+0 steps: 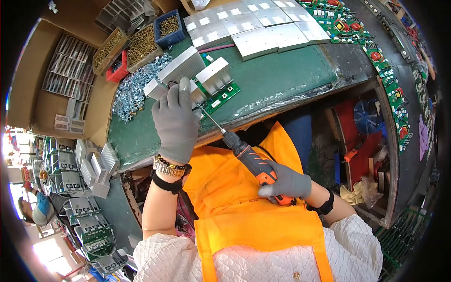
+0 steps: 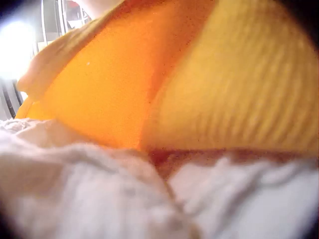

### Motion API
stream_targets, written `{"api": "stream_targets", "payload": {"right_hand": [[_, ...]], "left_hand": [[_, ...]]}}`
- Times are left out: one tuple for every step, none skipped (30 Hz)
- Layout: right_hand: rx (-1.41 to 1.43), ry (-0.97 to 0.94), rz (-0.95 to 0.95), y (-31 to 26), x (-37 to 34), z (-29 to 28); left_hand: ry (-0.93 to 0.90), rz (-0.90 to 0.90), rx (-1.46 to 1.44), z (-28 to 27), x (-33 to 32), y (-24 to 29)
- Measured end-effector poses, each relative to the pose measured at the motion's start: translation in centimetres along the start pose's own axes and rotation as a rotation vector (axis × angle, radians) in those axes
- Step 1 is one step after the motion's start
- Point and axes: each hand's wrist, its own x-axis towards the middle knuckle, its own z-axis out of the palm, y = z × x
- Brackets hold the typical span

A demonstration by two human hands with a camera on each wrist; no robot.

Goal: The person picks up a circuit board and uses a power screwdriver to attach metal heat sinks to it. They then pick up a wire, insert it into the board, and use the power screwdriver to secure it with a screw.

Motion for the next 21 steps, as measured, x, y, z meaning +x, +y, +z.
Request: {"api": "stream_targets", "payload": {"right_hand": [[-0.016,0.004,0.001,0.05,0.06,-0.05],[-0.034,0.007,0.001,0.05,0.07,-0.1],[-0.035,0.008,0.001,-0.02,0.01,-0.07],[-0.013,-0.001,-0.004,-0.08,-0.07,0.01],[0.01,-0.009,-0.01,-0.12,-0.12,0.07],[0.01,-0.008,-0.01,-0.14,-0.1,0.08],[0.024,-0.028,-0.012,-0.2,-0.05,0.06],[0.038,-0.048,-0.015,-0.24,0.02,0.01],[0.038,-0.049,-0.015,-0.17,0.08,0.04],[0.042,-0.047,-0.018,-0.02,0.13,0.09],[0.046,-0.046,-0.022,0.15,0.19,0.13],[0.045,-0.047,-0.021,0.34,0.28,0.11],[-0.009,-0.008,-0.031,0.51,0.41,0.05],[-0.063,0.031,-0.041,0.58,0.5,0.02],[-0.064,0.03,-0.041,0.52,0.53,0.04],[-0.113,0.055,-0.04,0.44,0.53,0.05],[-0.163,0.08,-0.038,0.38,0.52,0.06],[-0.163,0.082,-0.039,0.44,0.56,0.01],[-0.25,0.114,-0.081,0.56,0.65,-0.06],[-0.336,0.145,-0.123,0.63,0.72,-0.09],[-0.336,0.144,-0.122,0.51,0.65,-0.04]], "left_hand": [[0.001,0.0,0.0,-0.02,0.03,0.01],[-0.001,-0.003,0.004,-0.07,0.05,0.04],[-0.002,-0.005,0.007,-0.13,0.05,0.07],[-0.002,-0.006,0.007,-0.17,0.04,0.1],[-0.003,-0.005,0.008,-0.22,0.04,0.12],[-0.005,-0.003,0.009,-0.24,0.04,0.13],[-0.004,-0.004,0.009,-0.08,0.05,0.04],[0.018,0.009,0.028,0.23,0.0,-0.1],[0.037,0.024,0.047,0.39,-0.04,-0.18],[0.037,0.024,0.047,0.41,-0.05,-0.15],[0.03,0.017,0.043,0.41,-0.06,-0.12],[0.022,0.009,0.038,0.4,-0.08,-0.1],[0.022,0.006,0.04,0.37,-0.08,-0.07],[0.014,0.0,0.041,0.31,-0.08,0.0],[0.005,-0.005,0.042,0.25,-0.08,0.03],[0.005,-0.006,0.042,0.21,-0.07,0.01],[-0.004,-0.006,0.047,0.17,-0.06,0.03],[-0.012,-0.005,0.051,0.18,-0.03,0.05],[-0.011,-0.005,0.049,0.24,0.01,0.07],[-0.011,-0.009,0.046,0.3,-0.01,0.06],[-0.011,-0.012,0.044,0.33,-0.04,0.05]]}}
